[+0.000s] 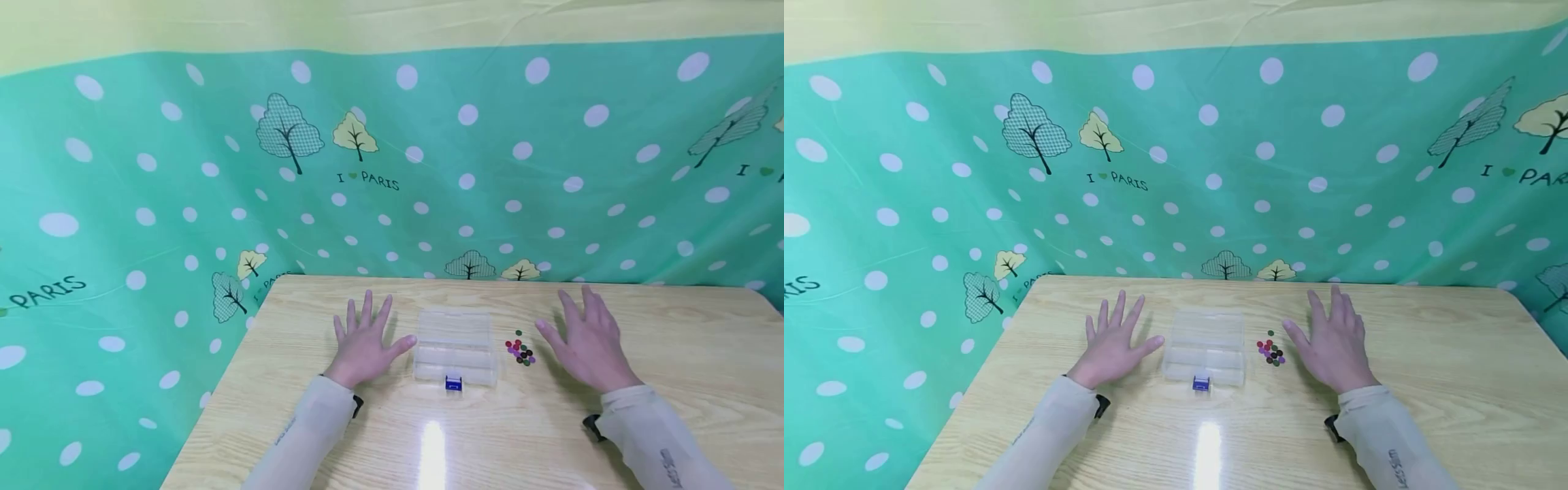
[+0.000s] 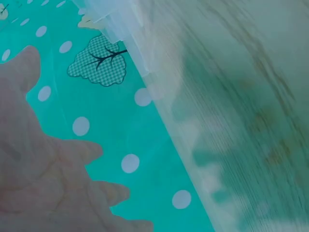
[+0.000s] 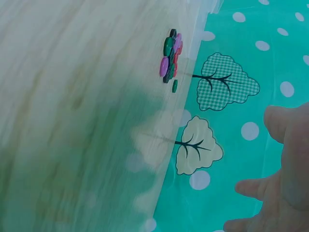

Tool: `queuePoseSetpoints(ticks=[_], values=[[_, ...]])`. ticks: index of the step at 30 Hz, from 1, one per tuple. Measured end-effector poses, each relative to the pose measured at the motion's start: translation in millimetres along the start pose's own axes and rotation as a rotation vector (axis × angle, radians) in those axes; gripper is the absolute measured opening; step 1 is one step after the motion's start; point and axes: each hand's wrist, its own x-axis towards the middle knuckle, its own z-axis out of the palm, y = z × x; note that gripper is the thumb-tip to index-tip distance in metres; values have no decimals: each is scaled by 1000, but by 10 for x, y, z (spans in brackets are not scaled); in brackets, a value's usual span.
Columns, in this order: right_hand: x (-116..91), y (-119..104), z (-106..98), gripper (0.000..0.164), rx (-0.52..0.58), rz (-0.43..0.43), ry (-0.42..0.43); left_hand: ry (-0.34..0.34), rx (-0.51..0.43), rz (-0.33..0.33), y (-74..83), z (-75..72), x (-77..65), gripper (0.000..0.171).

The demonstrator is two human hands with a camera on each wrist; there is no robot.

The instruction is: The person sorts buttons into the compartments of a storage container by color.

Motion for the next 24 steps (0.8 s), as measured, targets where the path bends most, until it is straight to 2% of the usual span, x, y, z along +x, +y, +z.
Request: queuePoseSetpoints(ticks=[8,16,24], values=[[66,-32,21,75,37,-22,-1,-27,-87,24,49,-33,10,93],[115,-38,51,73,73,-7,-47,-78,-153,51,89,39,37,92],[164,6,64,75,97,23,-106,-137,-115,79,149,135,38,92]])
